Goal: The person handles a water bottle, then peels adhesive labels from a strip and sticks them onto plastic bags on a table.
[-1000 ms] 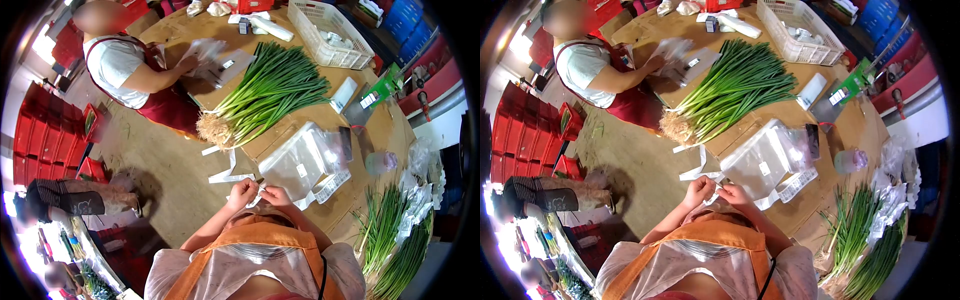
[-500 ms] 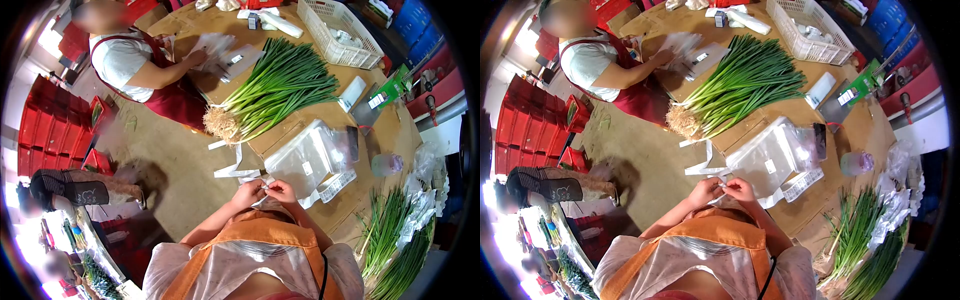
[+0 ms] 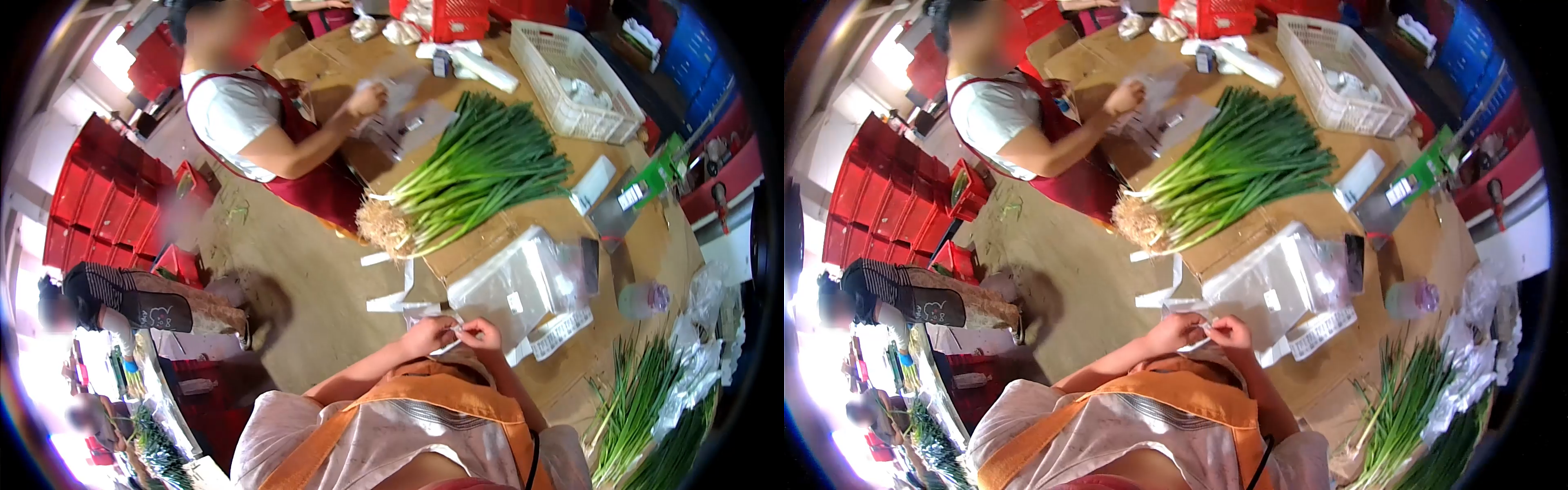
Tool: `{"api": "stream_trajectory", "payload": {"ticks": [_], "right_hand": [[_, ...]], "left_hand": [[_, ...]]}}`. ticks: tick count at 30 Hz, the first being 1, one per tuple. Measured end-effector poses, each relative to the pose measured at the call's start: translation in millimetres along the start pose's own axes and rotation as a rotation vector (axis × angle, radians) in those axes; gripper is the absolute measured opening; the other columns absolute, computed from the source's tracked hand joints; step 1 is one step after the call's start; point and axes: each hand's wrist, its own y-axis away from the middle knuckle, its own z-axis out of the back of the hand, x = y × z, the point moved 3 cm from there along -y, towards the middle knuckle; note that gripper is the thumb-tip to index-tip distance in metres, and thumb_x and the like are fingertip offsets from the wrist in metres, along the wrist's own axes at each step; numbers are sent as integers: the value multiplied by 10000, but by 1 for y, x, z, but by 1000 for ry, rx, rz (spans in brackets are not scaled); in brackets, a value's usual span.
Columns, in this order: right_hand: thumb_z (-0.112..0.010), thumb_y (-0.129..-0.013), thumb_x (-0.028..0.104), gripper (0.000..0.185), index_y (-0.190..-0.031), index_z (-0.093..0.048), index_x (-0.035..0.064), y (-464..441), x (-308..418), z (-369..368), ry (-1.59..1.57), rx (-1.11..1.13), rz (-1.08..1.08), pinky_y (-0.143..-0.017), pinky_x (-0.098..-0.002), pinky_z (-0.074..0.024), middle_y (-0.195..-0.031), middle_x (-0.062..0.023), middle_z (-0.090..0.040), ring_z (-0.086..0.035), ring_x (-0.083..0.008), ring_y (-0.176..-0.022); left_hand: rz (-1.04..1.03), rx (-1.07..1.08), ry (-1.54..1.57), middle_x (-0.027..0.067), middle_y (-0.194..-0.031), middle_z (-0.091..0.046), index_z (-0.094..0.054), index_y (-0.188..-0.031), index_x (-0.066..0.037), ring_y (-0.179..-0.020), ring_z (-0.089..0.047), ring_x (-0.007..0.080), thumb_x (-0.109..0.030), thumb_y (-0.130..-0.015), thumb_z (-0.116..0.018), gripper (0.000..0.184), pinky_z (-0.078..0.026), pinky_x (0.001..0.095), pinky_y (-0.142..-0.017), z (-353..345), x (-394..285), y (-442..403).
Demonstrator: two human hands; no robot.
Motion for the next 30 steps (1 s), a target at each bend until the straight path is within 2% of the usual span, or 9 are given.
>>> {"api": "stream_trajectory", "payload": {"ticks": [8, 15, 18, 20, 22, 23, 25, 27, 30], "right_hand": [[-722, -735, 70, 124, -779, -625, 8, -11, 7, 0, 127, -122, 88, -576, -215, -448, -649, -8, -599, -532, -60, -602], [-703, -757, 73, 228, -963, -633, 6, -9, 14, 1, 170, -60, 102, -588, -214, -452, -776, -23, -619, -540, -60, -647], [-682, -768, 47, 317, -1072, -598, 13, -3, -14, 30, 29, -242, 22, -656, -209, -453, -857, -27, -622, -546, -60, -728], [-706, -748, 99, 393, -1113, -570, 46, -2, -27, 64, 279, -325, 189, -657, -260, -474, -849, -58, -630, -583, -132, -727], [-760, -683, 223, 457, -1084, -584, 91, 5, -15, 93, 848, -298, 274, -732, -343, -465, -920, -75, -634, -598, -223, -803], [-778, -616, 337, 489, -1018, -611, 114, 10, -13, 98, 1016, -297, 227, -854, -389, -397, -1040, -60, -615, -562, -266, -946], [-780, -567, 384, 527, -1003, -632, 126, 19, -18, 106, 1082, -219, 118, -966, -415, -281, -1178, -53, -551, -476, -249, -1104], [-773, -542, 397, 543, -991, -639, 123, 22, -22, 108, 1094, -212, 84, -993, -438, -253, -1224, -63, -517, -446, -273, -1131], [-728, -633, 339, 322, -902, -649, 181, 21, -22, 105, 1072, -283, 122, -934, -410, -293, -1177, -37, -536, -459, -269, -1079]], "left_hand": [[204, -24, -242, 186, -761, -628, -632, -877, -60, -696, -609, 363, -290, -797, -632, 243, -487, 414, -625, 20, -12, -6], [233, -99, -268, 182, -695, -610, -615, -822, -59, -675, -602, 368, -363, -791, -626, 306, -474, 443, -609, 18, -1, -5], [240, -107, -222, 178, -701, -616, -641, -844, -69, -678, -609, 362, -387, -786, -633, 324, -479, 427, -613, 17, -1, -8], [262, -54, -228, 175, -699, -615, -640, -835, -64, -678, -609, 360, -382, -786, -636, 323, -479, 424, -613, 16, 0, -9], [264, -43, -175, 170, -693, -606, -634, -819, -60, -675, -606, 345, -369, -780, -648, 312, -475, 411, -609, 11, 5, -10], [251, -38, -158, 168, -679, -597, -631, -810, -59, -651, -596, 341, -355, -782, -650, 298, -470, 405, -598, 9, 8, -10], [206, -31, -121, 162, -650, -576, -627, -792, -57, -604, -572, 329, -318, -785, -655, 263, -458, 392, -572, 7, 9, -12], [162, -30, -52, 150, -621, -554, -625, -776, -54, -554, -545, 302, -250, -788, -658, 199, -441, 373, -543, 2, 5, -14], [116, -22, -57, 132, -624, -568, -634, -799, -60, -551, -565, 261, -219, -798, -647, 160, -446, 364, -539, -1, -2, -17]]}}
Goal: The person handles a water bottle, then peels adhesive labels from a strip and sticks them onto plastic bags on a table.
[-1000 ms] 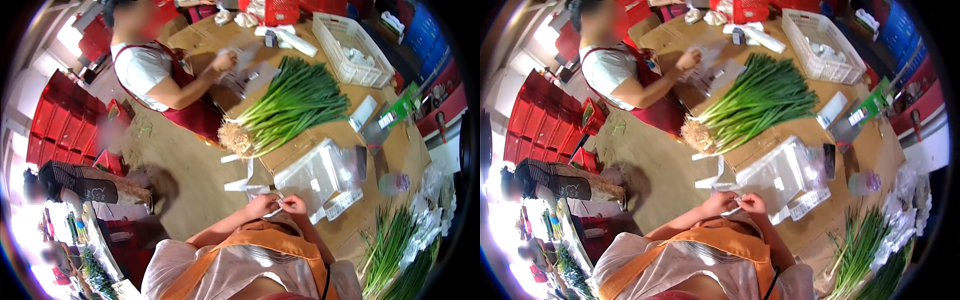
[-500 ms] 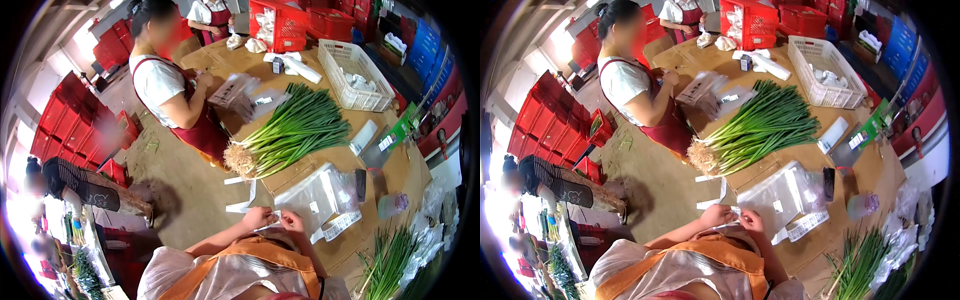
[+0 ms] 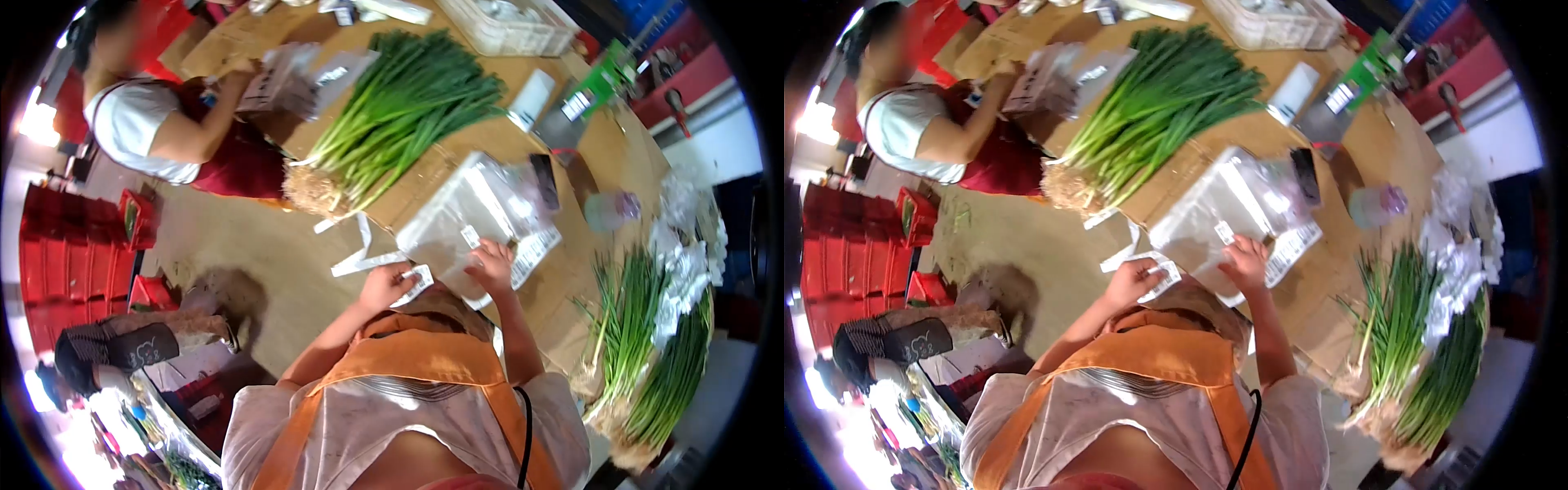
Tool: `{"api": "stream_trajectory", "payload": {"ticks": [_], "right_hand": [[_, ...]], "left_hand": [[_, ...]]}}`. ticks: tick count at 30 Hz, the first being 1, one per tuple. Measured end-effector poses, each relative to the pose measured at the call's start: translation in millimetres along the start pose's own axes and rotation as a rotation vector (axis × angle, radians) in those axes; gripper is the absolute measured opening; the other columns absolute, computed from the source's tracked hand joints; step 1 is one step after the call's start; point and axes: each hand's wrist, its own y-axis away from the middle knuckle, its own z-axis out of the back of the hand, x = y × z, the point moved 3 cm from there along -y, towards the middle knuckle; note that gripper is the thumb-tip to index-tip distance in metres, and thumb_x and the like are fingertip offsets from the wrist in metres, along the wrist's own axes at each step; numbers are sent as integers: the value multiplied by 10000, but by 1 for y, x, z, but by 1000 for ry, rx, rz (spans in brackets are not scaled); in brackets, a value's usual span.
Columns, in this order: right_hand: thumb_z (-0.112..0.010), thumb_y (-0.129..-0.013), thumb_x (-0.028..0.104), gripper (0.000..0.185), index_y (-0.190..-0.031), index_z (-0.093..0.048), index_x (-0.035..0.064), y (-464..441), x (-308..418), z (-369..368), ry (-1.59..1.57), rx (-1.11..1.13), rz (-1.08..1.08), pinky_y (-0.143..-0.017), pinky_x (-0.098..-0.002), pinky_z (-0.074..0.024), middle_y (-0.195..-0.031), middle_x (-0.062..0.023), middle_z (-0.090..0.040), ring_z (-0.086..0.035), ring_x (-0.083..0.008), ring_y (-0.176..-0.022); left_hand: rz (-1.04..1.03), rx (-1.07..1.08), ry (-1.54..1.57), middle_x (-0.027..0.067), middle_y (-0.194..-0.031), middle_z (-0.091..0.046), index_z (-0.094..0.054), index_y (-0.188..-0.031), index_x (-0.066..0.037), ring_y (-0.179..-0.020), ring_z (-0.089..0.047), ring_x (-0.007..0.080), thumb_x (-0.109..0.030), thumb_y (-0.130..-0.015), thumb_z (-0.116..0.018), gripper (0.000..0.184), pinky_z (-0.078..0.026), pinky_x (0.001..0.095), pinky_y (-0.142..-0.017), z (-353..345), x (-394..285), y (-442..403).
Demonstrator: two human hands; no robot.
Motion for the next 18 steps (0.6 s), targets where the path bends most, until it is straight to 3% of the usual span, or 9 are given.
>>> {"api": "stream_trajectory", "payload": {"ticks": [5, 8, 9, 10, 12, 13, 16, 17, 18], "right_hand": [[-674, -729, 270, 149, -805, -661, 142, -4, 2, 2, -59, -70, 35, -905, -388, -327, -1055, -41, -590, -504, -269, -1016], [-629, -799, 196, 102, -824, -659, 102, -10, -45, -18, -408, 32, -56, -852, -372, -392, -974, -70, -631, -569, -254, -918], [-581, -844, 120, 94, -861, -646, 54, -4, -65, -10, -648, -159, -324, -785, -343, -446, -899, -77, -651, -602, -211, -814], [-569, -856, 66, 88, -908, -628, 28, -8, -85, 10, -526, -515, -398, -745, -288, -459, -886, -48, -642, -580, -157, -786], [-556, -840, 0, 126, -963, -587, -11, -15, -111, 64, -636, -1076, -398, -740, -267, -443, -884, -52, -580, -528, -152, -788], [-556, -806, -61, 144, -938, -581, -9, -16, -100, 92, -592, -1190, -486, -747, -280, -444, -886, -64, -565, -529, -163, -815], [-582, -769, -87, 163, -905, -577, 3, -36, -21, 133, -321, -950, -98, -756, -284, -446, -886, -72, -575, -543, -165, -845], [-610, -735, -93, 189, -886, -574, 15, -37, -24, 103, -578, -777, -92, -753, -282, -453, -894, -80, -588, -559, -181, -857], [-633, -748, -54, 191, -906, -594, 48, -40, -4, 77, -801, -404, -162, -893, -338, -363, -905, -81, -600, -507, -200, -1018]], "left_hand": [[36, 45, 44, 118, -622, -590, -632, -795, -50, -540, -577, 226, -224, -798, -654, 175, -453, 340, -531, -9, 5, -2], [65, 49, 23, 120, -607, -583, -631, -790, -48, -526, -566, 223, -232, -799, -657, 185, -447, 343, -522, -8, 10, 0], [75, 48, 18, 121, -603, -581, -631, -788, -48, -521, -562, 223, -234, -800, -658, 188, -444, 344, -518, -7, 11, 0], [82, 34, 11, 122, -603, -580, -630, -787, -47, -516, -555, 224, -235, -799, -660, 190, -441, 346, -516, -6, 12, 0], [99, 7, -4, 123, -602, -579, -628, -785, -45, -508, -541, 228, -236, -799, -662, 194, -433, 349, -511, -5, 16, 1], [103, -13, 10, 119, -596, -571, -622, -787, -42, -501, -523, 216, -239, -802, -663, 201, -423, 348, -509, -6, 22, 1], [110, -30, 65, 116, -589, -559, -619, -785, -40, -505, -517, 198, -245, -810, -659, 211, -421, 342, -511, -8, 22, 0], [147, 18, 85, 115, -594, -557, -623, -806, -42, -518, -518, 183, -249, -819, -653, 209, -424, 333, -517, -11, 27, -1], [130, 54, 102, 118, -613, -570, -626, -852, -50, -523, -524, 186, -249, -821, -653, 203, -430, 327, -522, -13, 24, -2]]}}
